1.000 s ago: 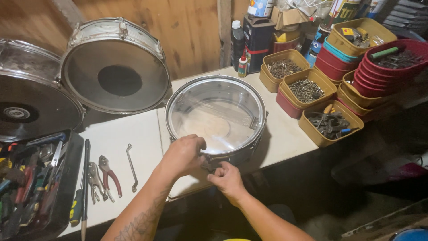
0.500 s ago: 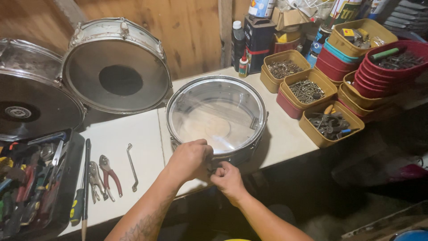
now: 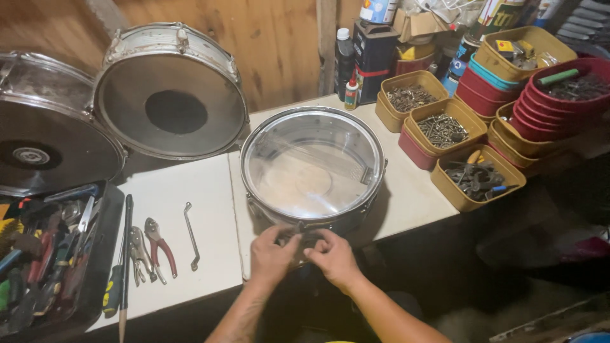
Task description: The person works on a snare drum placed on a white workbench, using a drum key to tighten the tension rods. They also reach into nearby containers to select small metal parts, likely lugs or screws, and install them onto the drum shell.
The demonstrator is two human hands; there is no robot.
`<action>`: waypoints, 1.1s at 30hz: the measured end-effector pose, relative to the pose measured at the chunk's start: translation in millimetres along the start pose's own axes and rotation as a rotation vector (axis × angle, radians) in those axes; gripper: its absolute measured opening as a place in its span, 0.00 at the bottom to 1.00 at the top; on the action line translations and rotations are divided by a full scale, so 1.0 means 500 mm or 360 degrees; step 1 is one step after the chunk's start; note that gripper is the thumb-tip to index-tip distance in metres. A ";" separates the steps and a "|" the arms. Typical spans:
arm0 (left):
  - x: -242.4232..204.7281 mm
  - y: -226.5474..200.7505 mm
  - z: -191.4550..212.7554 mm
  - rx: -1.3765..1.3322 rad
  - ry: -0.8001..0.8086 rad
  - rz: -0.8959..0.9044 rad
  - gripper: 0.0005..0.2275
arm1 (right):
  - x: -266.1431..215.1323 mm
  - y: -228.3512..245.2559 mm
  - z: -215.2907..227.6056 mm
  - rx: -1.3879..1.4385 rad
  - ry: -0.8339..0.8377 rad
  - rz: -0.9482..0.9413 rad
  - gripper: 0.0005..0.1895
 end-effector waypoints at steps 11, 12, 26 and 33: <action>0.024 0.071 -0.113 -0.0383 -0.0648 -0.0203 0.04 | -0.031 0.213 0.036 -0.1077 -0.0095 0.0989 0.10; 0.019 0.070 -0.115 -0.0393 -0.0653 -0.0199 0.04 | -0.018 0.214 0.038 -0.1088 -0.0088 0.0989 0.10; 0.003 0.043 -0.107 -0.0376 -0.0728 -0.0513 0.07 | 0.043 0.258 0.019 -0.1889 0.0465 0.0895 0.12; -0.009 0.063 -0.114 -0.0262 -0.0718 -0.0340 0.08 | 0.044 0.274 0.013 -0.2033 0.0587 0.1115 0.07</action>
Point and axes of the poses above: each hand's wrist, its own x-axis towards the middle knuckle, its own z-axis out of the back of the hand, y = z × x, the point moved 3 cm from there along x, towards the middle knuckle, and after that the axes turned 5 degrees about y, right-handed, at the moved point
